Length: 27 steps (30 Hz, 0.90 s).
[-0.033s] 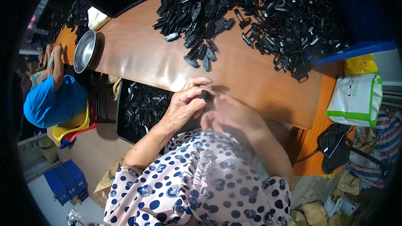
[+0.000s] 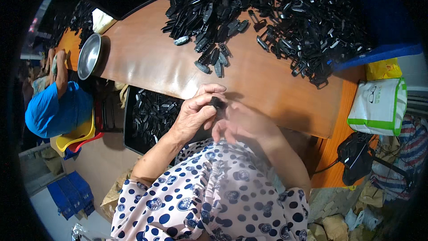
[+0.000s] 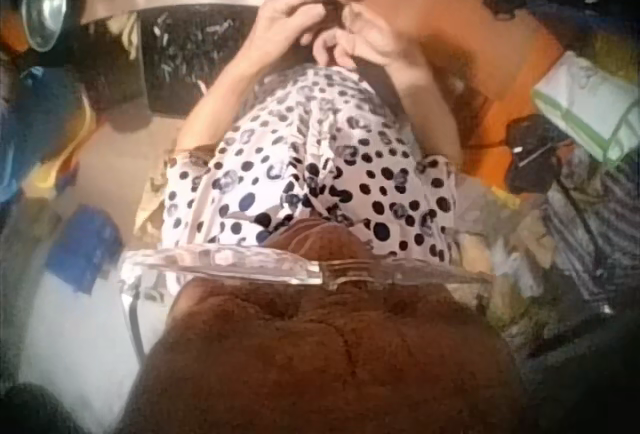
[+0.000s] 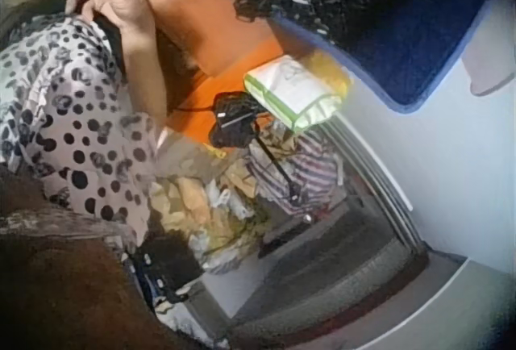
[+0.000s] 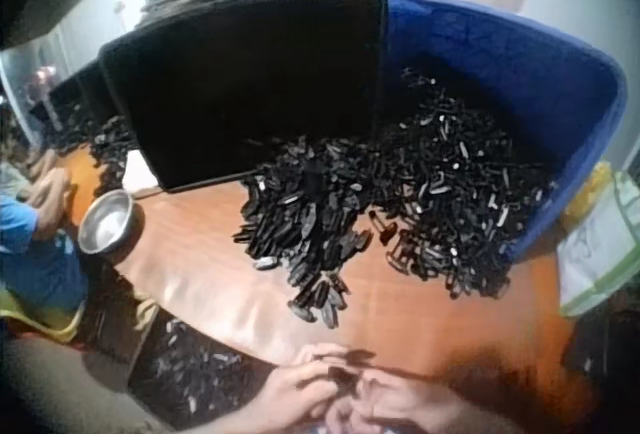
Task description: The person assembles or inspects small black plastic buckle components by hand at a workstation.
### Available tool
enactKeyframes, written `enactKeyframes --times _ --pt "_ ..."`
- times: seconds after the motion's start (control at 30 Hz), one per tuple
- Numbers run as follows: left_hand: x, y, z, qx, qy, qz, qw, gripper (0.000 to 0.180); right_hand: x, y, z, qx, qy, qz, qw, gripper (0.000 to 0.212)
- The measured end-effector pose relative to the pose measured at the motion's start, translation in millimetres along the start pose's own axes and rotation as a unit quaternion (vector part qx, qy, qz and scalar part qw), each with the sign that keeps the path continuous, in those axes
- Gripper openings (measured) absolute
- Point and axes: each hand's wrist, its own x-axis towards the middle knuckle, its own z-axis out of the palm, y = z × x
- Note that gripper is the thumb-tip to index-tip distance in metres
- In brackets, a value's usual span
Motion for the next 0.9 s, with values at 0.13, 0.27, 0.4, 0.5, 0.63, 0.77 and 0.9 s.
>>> enactKeyframes --times 0.13,0.27,0.4,0.5,0.63,0.77,0.9 --pt "10 -10 -6 0.012 0.016 0.054 0.998 0.034 17 0 -9 -0.012 0.035 -0.039 0.999 0.036" --pt "21 -16 -16 -0.062 0.050 -0.001 0.997 0.036 31 -16 -4 -0.115 0.135 -0.005 0.984 0.031" --pt "32 -10 -35 0.026 0.124 0.026 0.992 0.017 32 -46 -47 -0.553 0.291 -0.075 0.777 0.040" --pt "41 -15 -68 0.426 0.119 0.109 0.890 0.008 32 -106 -57 -0.754 0.355 -0.208 0.512 0.023" --pt "60 -1 -64 0.678 0.067 0.143 0.718 0.024 45 -127 -97 -0.845 0.374 -0.064 0.375 0.027" --pt "72 3 -69 0.744 0.069 0.100 0.657 0.027 49 -122 -97 -0.848 0.367 -0.111 0.366 0.034" --pt "79 0 -87 0.747 0.054 0.140 0.647 0.028 38 -122 -105 -0.650 0.413 -0.197 0.606 0.037"
